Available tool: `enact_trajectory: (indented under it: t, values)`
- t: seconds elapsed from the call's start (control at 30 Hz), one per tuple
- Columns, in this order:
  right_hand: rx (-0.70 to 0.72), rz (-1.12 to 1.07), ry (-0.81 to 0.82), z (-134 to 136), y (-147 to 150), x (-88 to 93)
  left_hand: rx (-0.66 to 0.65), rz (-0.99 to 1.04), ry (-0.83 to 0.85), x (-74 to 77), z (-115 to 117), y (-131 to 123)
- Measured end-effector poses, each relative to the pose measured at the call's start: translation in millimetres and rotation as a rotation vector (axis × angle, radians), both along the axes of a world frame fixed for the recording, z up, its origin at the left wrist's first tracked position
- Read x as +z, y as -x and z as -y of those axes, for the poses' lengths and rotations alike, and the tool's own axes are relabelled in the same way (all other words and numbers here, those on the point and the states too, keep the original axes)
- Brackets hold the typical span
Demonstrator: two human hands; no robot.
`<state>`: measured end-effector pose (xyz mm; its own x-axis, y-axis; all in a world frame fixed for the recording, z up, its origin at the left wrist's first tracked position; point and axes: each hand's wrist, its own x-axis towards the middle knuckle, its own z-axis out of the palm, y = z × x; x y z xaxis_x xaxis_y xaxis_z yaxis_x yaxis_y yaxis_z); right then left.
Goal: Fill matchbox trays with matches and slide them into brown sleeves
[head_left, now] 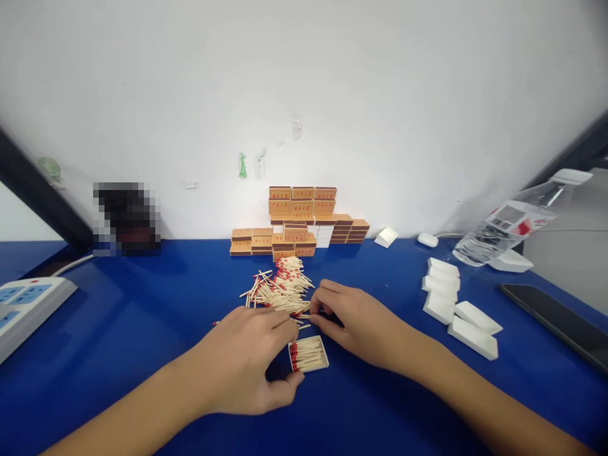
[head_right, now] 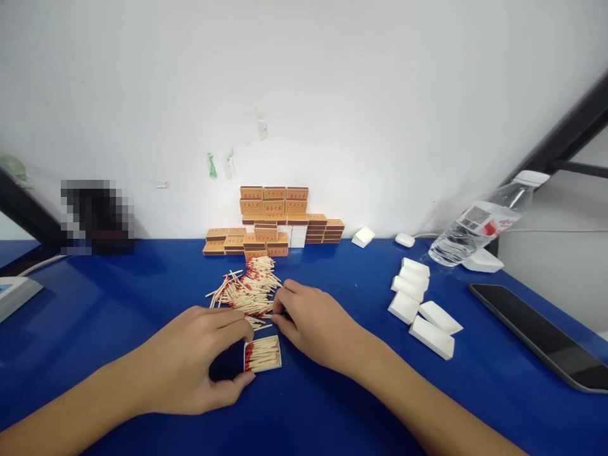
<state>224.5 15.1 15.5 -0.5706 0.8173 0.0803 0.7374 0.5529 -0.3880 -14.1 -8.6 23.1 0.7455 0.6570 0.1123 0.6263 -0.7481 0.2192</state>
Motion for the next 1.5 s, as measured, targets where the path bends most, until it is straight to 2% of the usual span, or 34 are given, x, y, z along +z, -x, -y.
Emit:
enact_trajectory:
  t: [0.2, 0.37, 0.5, 0.67, 0.9, 1.13, 1.3, 1.37, 1.5]
  values:
    - [0.006, 0.081, 0.028, 0, -8, -1.3, 0.017, 0.006, -0.019, 0.0, -1, -2]
    - [-0.01, 0.028, 0.043, 3, -9, 13.6, 0.019, 0.037, -0.038, -2.3, -4, -2]
    - [0.057, -0.033, 0.112, 14, -3, 21.0, 0.025, 0.061, -0.043, -3.4, -5, -1]
    - [0.118, 0.061, 0.084, 23, 4, 17.3, 0.019, 0.075, -0.055, -4.0, -5, -1]
    - [0.059, -0.021, 0.005, 12, -5, 15.0, 0.031, 0.063, -0.044, -4.9, -5, 0]
    - [-0.137, 0.045, -0.154, -18, -39, 27.1, 0.032, 0.086, -0.014, -5.0, -6, 0]
    - [-0.388, 0.103, -0.279, -43, -78, 30.7, 0.019, 0.135, -0.005, -9.4, -5, -1]
    - [-0.496, 0.088, -0.275, -49, -91, 32.6, 0.015, 0.121, -0.008, -12.1, -5, -1]
    - [-0.725, -0.102, -0.178, -61, -109, 41.9, 0.007, 0.128, -0.041, -15.6, -5, -1]
